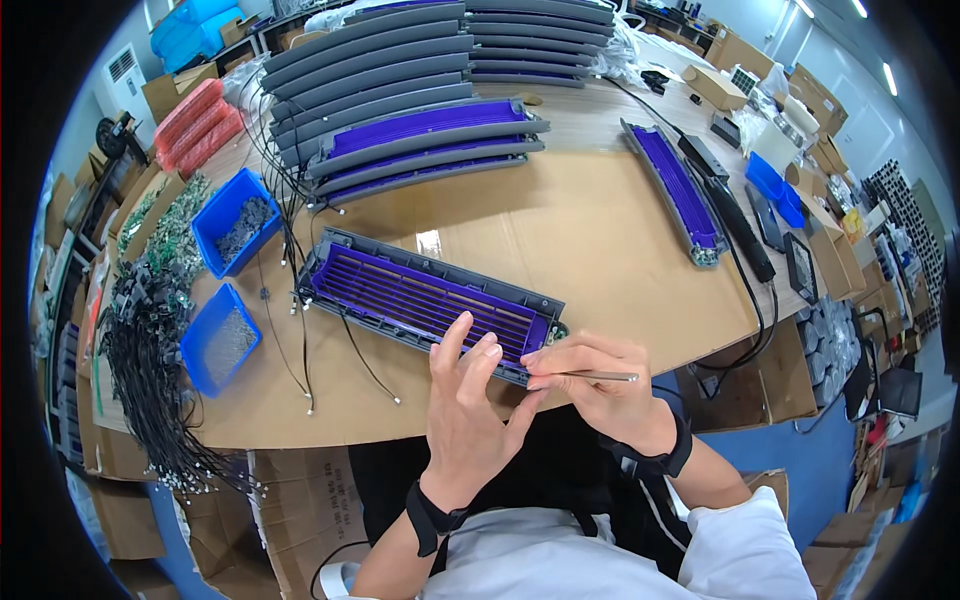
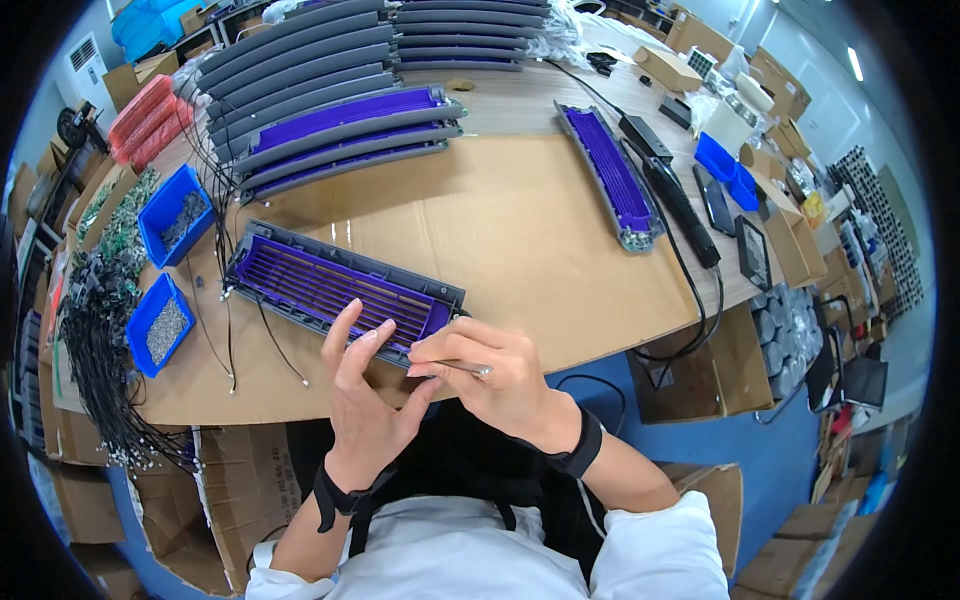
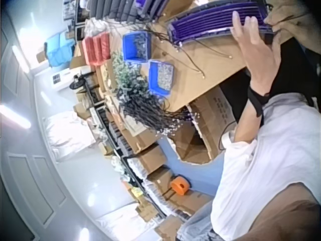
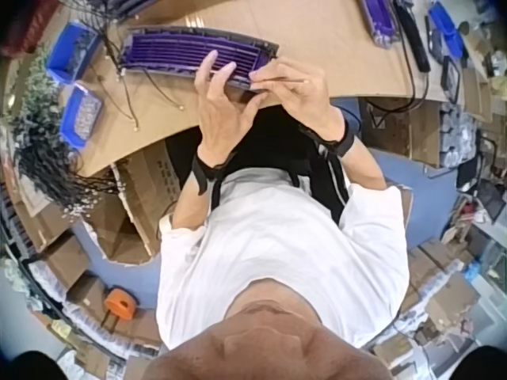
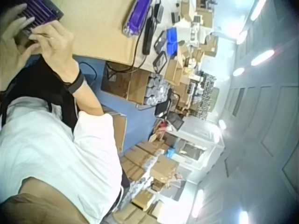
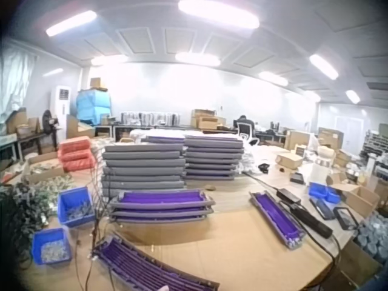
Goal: The person uses a handheld scanner to scan a barcode on a purple electronic component, then uses a screwdriver to tighten screws on the component's circuit board. They repeat this process for multiple units, stacking the finished components on the table.
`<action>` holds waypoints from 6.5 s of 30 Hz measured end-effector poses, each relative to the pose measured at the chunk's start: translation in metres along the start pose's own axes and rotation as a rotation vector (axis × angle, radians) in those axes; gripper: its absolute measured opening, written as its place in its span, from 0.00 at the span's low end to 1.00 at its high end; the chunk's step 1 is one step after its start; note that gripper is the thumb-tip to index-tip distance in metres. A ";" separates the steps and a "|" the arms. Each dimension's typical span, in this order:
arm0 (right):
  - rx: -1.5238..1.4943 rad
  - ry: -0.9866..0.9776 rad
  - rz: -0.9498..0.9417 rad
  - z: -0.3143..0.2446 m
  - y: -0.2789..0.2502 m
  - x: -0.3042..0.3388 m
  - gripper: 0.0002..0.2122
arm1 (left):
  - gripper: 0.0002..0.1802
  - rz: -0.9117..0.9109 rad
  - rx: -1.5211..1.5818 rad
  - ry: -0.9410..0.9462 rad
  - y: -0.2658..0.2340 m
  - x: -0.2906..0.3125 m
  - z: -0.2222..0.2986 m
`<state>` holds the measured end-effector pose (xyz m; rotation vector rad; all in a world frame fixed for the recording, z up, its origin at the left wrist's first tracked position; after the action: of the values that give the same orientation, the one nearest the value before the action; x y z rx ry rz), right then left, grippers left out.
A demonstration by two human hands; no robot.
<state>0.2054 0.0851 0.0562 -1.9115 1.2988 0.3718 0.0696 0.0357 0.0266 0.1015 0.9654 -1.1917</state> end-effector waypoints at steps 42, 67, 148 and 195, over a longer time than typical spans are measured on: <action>0.009 0.058 -0.019 0.010 -0.018 -0.003 0.02 | 0.16 -0.157 -0.223 -0.002 0.010 -0.008 0.000; -0.098 0.238 -0.059 0.021 -0.029 -0.012 0.02 | 0.13 -0.321 -0.126 0.107 0.004 -0.017 -0.002; 0.773 -0.283 0.035 0.034 -0.023 -0.178 0.07 | 0.17 0.043 0.023 -0.002 -0.063 0.012 -0.034; 0.103 0.456 -0.815 -0.004 0.045 -0.052 0.07 | 0.41 -0.222 0.016 -0.259 -0.060 -0.012 -0.041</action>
<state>0.1421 0.1083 0.0710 -2.3124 0.6617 -0.5572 -0.0035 0.0421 0.0337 -0.1479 0.7524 -1.3787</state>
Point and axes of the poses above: each hand's wrist, its own x-axis away from the middle knuckle, its own y-axis out of the palm, z = x × y, the point moved 6 cm from there along -x, towards the middle knuckle, and after that the axes turned 5 degrees about x, right-handed, at the moved point
